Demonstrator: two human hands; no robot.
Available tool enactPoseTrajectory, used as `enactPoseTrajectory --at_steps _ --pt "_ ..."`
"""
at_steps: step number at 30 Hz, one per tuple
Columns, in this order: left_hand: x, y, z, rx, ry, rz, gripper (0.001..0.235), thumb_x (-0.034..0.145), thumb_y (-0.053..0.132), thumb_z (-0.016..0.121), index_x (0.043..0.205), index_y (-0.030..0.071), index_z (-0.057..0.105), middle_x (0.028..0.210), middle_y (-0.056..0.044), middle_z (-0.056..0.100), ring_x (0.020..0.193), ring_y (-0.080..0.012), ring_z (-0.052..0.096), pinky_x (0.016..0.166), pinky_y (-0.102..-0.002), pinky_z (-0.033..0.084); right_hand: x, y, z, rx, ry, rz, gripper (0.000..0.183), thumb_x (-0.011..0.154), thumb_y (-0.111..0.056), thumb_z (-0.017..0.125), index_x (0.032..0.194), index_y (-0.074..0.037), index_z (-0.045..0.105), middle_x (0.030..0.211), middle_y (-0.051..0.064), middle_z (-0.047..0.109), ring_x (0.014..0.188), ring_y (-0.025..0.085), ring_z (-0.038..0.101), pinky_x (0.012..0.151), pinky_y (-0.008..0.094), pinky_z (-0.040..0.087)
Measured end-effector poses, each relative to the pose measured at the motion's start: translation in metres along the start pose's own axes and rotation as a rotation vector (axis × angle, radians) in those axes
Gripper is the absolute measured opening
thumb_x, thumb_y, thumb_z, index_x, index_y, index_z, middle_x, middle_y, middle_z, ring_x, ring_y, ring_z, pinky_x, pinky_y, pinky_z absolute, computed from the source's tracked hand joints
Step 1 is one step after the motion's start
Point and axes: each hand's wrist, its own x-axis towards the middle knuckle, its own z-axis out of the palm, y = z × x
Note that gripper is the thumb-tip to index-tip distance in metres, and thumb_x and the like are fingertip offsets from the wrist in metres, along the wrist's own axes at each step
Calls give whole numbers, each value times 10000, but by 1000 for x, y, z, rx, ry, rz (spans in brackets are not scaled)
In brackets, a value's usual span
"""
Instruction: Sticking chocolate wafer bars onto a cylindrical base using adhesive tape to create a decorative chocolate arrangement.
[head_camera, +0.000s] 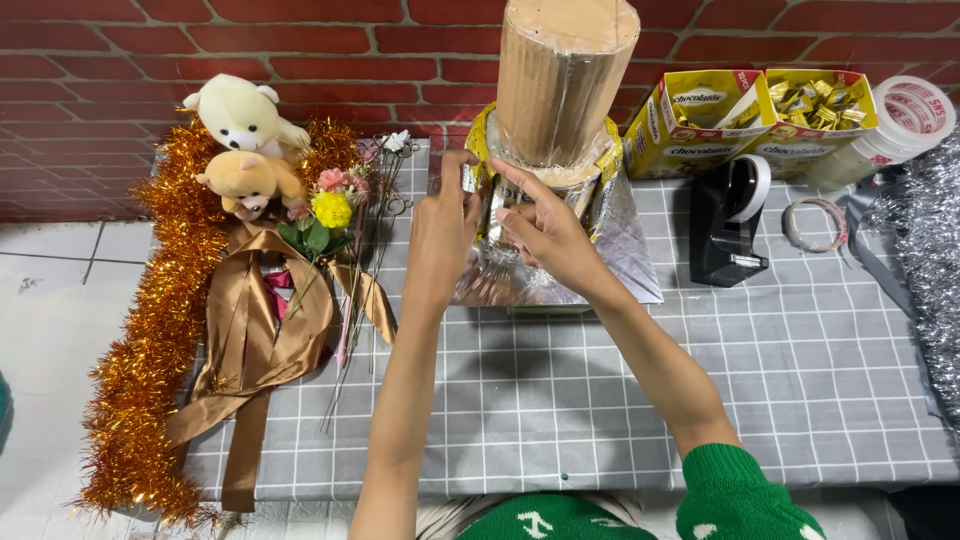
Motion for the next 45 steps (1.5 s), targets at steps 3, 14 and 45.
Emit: enactPoseTrajectory --at_steps 3,14,45 --pt "-1 -2 2 26 20 83 405 986 14 592 1354 151 492 616 -87 601 496 -201 577 513 -317 474 1 1 0 -40 11 -17 555 1046 -68 494 1584 -105 362 632 1 523 490 39 418 408 167 355" --pt "1 -7 7 65 57 119 341 996 57 601 1294 220 562 560 -64 610 467 -177 558 566 -305 481 -4 4 10 -754 269 -200 480 1054 -127 534 1529 -109 464 707 84 678 485 170 565 459 284 423" --pt "-2 -4 5 56 37 104 422 1014 57 574 1390 232 494 607 -88 630 471 -180 551 577 -303 502 -41 6 -36 -262 71 -283 444 1027 -91 501 1470 -55 526 544 76 625 376 124 540 364 239 469"
